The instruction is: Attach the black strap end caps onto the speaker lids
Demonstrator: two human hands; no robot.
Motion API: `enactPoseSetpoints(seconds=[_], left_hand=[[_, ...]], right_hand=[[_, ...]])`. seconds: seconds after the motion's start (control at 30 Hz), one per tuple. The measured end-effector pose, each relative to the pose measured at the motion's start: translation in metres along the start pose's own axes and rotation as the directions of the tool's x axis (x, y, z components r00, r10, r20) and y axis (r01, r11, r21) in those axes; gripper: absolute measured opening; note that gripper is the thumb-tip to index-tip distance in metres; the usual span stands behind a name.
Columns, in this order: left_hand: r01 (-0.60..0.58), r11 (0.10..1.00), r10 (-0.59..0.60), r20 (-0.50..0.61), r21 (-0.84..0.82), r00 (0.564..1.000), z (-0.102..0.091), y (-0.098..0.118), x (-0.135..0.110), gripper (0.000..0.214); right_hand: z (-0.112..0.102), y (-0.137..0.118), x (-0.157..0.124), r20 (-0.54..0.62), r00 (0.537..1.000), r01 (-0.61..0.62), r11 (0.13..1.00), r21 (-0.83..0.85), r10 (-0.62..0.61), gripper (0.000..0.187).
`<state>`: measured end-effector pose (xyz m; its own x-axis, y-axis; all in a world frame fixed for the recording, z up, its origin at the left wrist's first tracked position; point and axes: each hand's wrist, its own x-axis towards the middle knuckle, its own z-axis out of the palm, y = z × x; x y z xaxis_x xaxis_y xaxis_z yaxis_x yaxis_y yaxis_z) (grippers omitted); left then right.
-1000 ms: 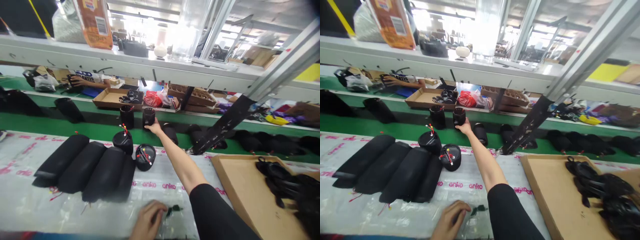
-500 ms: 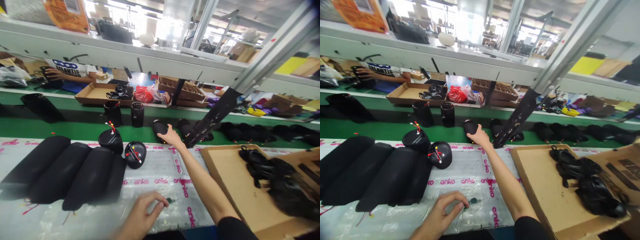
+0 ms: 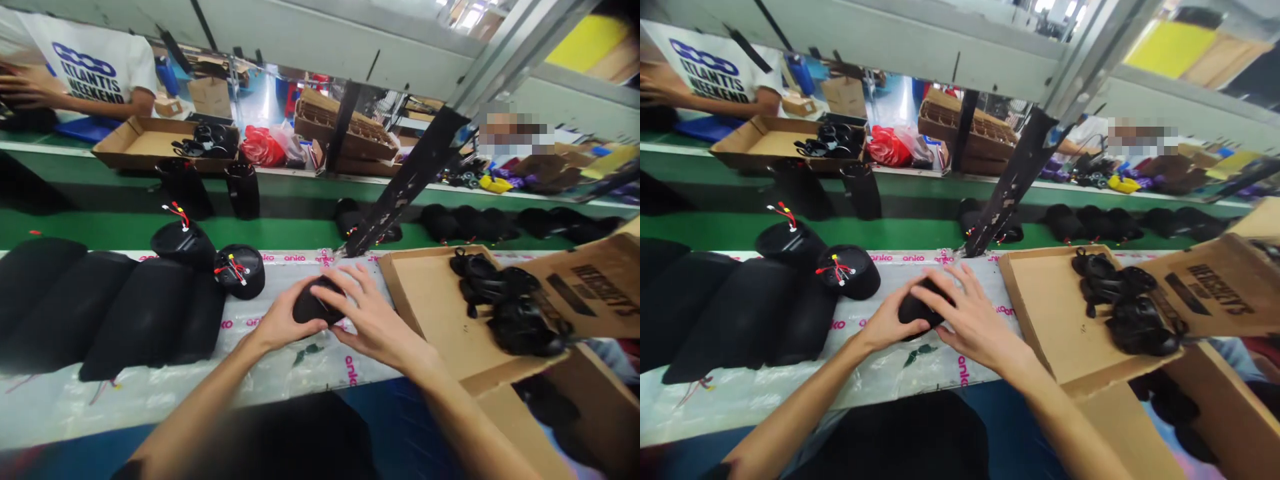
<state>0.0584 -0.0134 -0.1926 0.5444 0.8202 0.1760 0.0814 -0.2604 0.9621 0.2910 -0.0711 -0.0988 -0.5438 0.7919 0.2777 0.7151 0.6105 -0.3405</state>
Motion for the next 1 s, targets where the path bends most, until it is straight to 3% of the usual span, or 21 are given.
enactPoseSetpoints(seconds=[0.03,0.1,0.13,0.23,0.33,0.43,0.57,0.63,0.7,0.8,0.9,1.0], left_hand=[[0.014,1.0,-0.015,-0.066,-0.02,0.998,0.003,-0.004,-0.005,0.093],[0.014,0.999,-0.022,-0.197,-0.041,0.98,0.009,-0.008,-0.021,0.098],[0.0,0.999,-0.01,-0.224,-0.049,0.974,0.013,-0.008,-0.029,0.101],[-0.064,0.997,0.056,-0.196,-0.038,0.979,0.022,-0.003,-0.051,0.094],[-0.111,0.993,0.116,-0.214,0.039,0.97,0.033,0.001,-0.06,0.08],[-0.14,0.987,0.156,-0.325,0.073,0.933,0.045,-0.002,-0.064,0.07],[-0.107,0.993,0.118,-0.472,0.051,0.874,0.06,-0.008,-0.07,0.055],[-0.082,0.996,0.092,-0.461,0.042,0.882,0.058,-0.008,-0.073,0.056],[-0.058,0.998,0.062,-0.379,0.021,0.923,0.046,-0.003,-0.074,0.065],[-0.012,0.997,0.0,-0.141,-0.082,0.99,0.013,0.016,-0.069,0.088],[0.09,0.981,-0.087,0.029,-0.173,0.996,-0.016,0.039,-0.06,0.071],[0.105,0.984,-0.095,0.073,-0.146,0.993,-0.02,0.046,-0.059,0.061]], right_hand=[[0.016,0.001,-0.01,-0.127,0.987,-0.089,0.993,0.083,0.099,0.085],[0.053,-0.002,-0.026,-0.3,0.897,-0.204,0.906,0.37,0.325,0.092],[0.073,-0.006,-0.032,-0.316,0.852,-0.204,0.821,0.533,0.417,0.093],[0.125,-0.031,-0.037,-0.246,0.802,-0.122,0.552,0.825,0.544,0.084],[0.151,-0.057,-0.03,-0.288,0.717,-0.073,0.478,0.875,0.635,0.073],[0.157,-0.069,-0.023,-0.343,0.689,-0.074,0.533,0.843,0.638,0.066],[0.156,-0.073,-0.019,-0.391,0.654,-0.132,0.607,0.784,0.648,0.055],[0.154,-0.074,-0.019,-0.379,0.661,-0.16,0.615,0.772,0.648,0.054],[0.152,-0.074,-0.021,-0.344,0.688,-0.187,0.614,0.767,0.639,0.055],[0.151,-0.073,-0.023,-0.32,0.71,-0.202,0.617,0.761,0.627,0.055],[0.15,-0.073,-0.023,-0.339,0.706,-0.2,0.634,0.747,0.622,0.055],[0.151,-0.074,-0.021,-0.339,0.693,-0.207,0.626,0.752,0.636,0.054]])
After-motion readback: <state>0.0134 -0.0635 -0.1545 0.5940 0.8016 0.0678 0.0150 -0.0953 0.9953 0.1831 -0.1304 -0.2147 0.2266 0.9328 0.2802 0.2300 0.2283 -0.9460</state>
